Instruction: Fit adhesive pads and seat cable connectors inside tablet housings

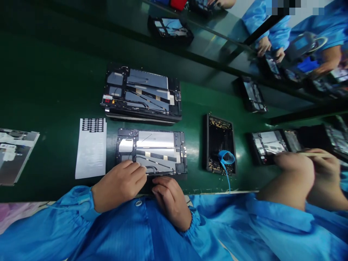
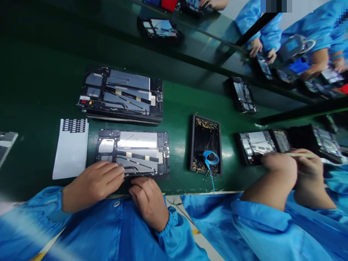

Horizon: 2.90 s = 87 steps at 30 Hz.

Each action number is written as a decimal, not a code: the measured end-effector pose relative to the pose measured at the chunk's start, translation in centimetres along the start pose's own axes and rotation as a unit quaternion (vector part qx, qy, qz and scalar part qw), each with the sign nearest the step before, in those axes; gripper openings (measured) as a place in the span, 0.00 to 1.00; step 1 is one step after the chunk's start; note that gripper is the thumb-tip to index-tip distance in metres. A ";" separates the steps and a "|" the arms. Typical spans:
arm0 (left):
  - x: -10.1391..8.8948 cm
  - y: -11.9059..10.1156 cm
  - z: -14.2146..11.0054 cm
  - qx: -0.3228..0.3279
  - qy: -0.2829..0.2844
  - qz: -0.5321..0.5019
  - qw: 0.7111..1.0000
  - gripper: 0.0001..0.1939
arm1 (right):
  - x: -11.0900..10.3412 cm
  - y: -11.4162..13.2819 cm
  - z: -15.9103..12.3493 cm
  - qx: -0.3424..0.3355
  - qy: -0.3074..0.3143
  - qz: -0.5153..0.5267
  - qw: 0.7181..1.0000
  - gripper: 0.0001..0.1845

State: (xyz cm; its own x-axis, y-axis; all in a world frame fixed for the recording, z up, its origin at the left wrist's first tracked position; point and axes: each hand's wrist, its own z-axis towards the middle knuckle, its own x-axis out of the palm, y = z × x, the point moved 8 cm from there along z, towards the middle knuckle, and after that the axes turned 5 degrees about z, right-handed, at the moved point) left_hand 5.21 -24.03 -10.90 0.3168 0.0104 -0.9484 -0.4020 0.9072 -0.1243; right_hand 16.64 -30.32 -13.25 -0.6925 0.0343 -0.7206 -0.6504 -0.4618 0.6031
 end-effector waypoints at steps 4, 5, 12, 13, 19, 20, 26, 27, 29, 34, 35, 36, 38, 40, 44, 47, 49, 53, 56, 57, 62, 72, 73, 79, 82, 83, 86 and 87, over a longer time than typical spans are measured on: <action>0.5 -0.5 0.5 0.005 0.021 -0.015 1.000 0.08 | -0.3 0.1 -0.1 -0.006 -0.017 0.009 1.000 0.07; 0.7 -0.7 0.7 0.008 0.026 -0.009 1.000 0.08 | -0.4 0.0 -0.1 -0.004 -0.020 0.011 1.000 0.07; 1.2 -2.1 1.9 0.022 0.062 0.088 0.994 0.09 | -0.9 -0.6 -0.8 0.001 -0.038 0.025 0.999 0.07; 1.2 -2.3 2.0 0.019 0.065 0.098 0.993 0.10 | -1.0 -0.7 -0.9 0.002 -0.042 0.027 0.999 0.07; 1.3 -3.9 2.9 0.025 0.092 0.161 0.982 0.12 | -1.5 -1.3 -1.4 0.003 -0.056 0.032 0.998 0.07; 1.3 -3.9 3.2 0.027 0.097 0.168 0.981 0.12 | -1.5 -1.4 -1.5 0.004 -0.057 0.035 0.998 0.07; 0.6 -0.6 5.3 0.013 0.076 0.139 0.987 0.08 | -1.4 -1.6 -1.5 0.013 -0.055 0.040 0.998 0.08; 0.6 0.4 5.2 -0.004 0.072 0.118 0.990 0.07 | -1.3 -1.5 -1.2 0.017 -0.051 0.037 0.998 0.09; 0.4 2.3 4.4 -0.050 0.057 0.070 0.995 0.06 | -1.0 -1.3 -0.6 0.023 -0.039 0.025 0.999 0.08; -0.9 3.7 -0.3 -0.188 -0.025 -0.041 0.981 0.09 | 0.0 -0.7 1.4 0.025 -0.008 -0.013 1.000 0.07; -0.9 3.4 -1.3 -0.205 -0.037 -0.056 0.976 0.07 | 0.2 -0.6 1.7 0.024 0.001 -0.017 1.000 0.06; -0.8 3.0 -2.1 -0.216 -0.046 -0.070 0.973 0.06 | 0.5 -0.6 1.9 0.024 0.011 -0.020 0.999 0.06; -0.4 2.1 -3.3 -0.225 -0.062 -0.090 0.968 0.04 | 1.0 -0.5 2.3 0.026 0.029 -0.026 0.999 0.05; 0.1 1.5 -4.0 -0.229 -0.075 -0.101 0.965 0.03 | 1.3 -0.5 2.5 0.027 0.040 -0.033 0.998 0.05; 1.1 1.2 -4.5 -0.240 -0.086 -0.112 0.960 0.03 | 1.5 -0.3 2.6 0.026 0.045 -0.045 0.998 0.05; 1.3 1.2 -4.5 -0.244 -0.091 -0.114 0.959 0.04 | 1.7 -0.3 2.7 0.026 0.049 -0.055 0.997 0.05; 1.3 1.2 -4.5 -0.245 -0.093 -0.114 0.958 0.04 | 1.8 -0.4 2.7 0.029 0.051 -0.057 0.997 0.05; 1.4 1.2 -4.3 -0.250 -0.095 -0.111 0.957 0.04 | 1.9 -0.5 2.7 0.035 0.054 -0.061 0.996 0.06; 1.6 1.1 -4.1 -0.247 -0.092 -0.103 0.959 0.05 | 2.1 -0.5 2.7 0.036 0.060 -0.065 0.995 0.07; 1.6 1.1 -4.0 -0.245 -0.091 -0.099 0.960 0.05 | 2.1 -0.5 2.7 0.037 0.062 -0.065 0.995 0.07; 1.5 1.1 -3.7 -0.239 -0.084 -0.084 0.964 0.06 | 1.6 -0.9 2.1 0.030 0.050 -0.022 0.998 0.09; 1.9 1.0 -2.9 -0.246 -0.061 -0.074 0.964 0.06 | 0.2 -2.0 1.3 0.067 -0.018 0.033 0.997 0.10; 1.9 1.1 -2.9 -0.248 -0.061 -0.079 0.963 0.06 | 0.3 -2.0 1.5 0.066 -0.018 0.028 0.997 0.09; 2.3 1.1 -3.0 -0.241 -0.068 -0.098 0.963 0.04 | 0.6 -1.9 2.1 0.058 -0.017 0.004 0.998 0.06; 2.3 1.0 -3.1 -0.235 -0.076 -0.098 0.964 0.03 | 0.7 -1.8 2.1 0.053 -0.012 0.000 0.999 0.06; 2.3 1.0 -3.1 -0.233 -0.078 -0.099 0.964 0.04 | 0.8 -1.8 2.0 0.053 -0.012 -0.001 0.999 0.06; 2.3 1.0 -3.1 -0.229 -0.082 -0.100 0.965 0.04 | 0.8 -1.8 2.0 0.053 -0.012 0.000 0.999 0.06; 2.2 1.0 -3.1 -0.228 -0.084 -0.099 0.965 0.05 | 0.8 -1.8 2.1 0.054 -0.012 0.001 0.998 0.06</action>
State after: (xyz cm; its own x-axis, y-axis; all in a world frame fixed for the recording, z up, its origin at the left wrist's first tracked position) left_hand 2.84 -24.40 -14.02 0.5461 -0.0416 -0.8367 -0.6435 0.6186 -0.4508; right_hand 16.64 -27.64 -14.19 -0.7005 0.0555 -0.7115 -0.6777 -0.3642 0.6388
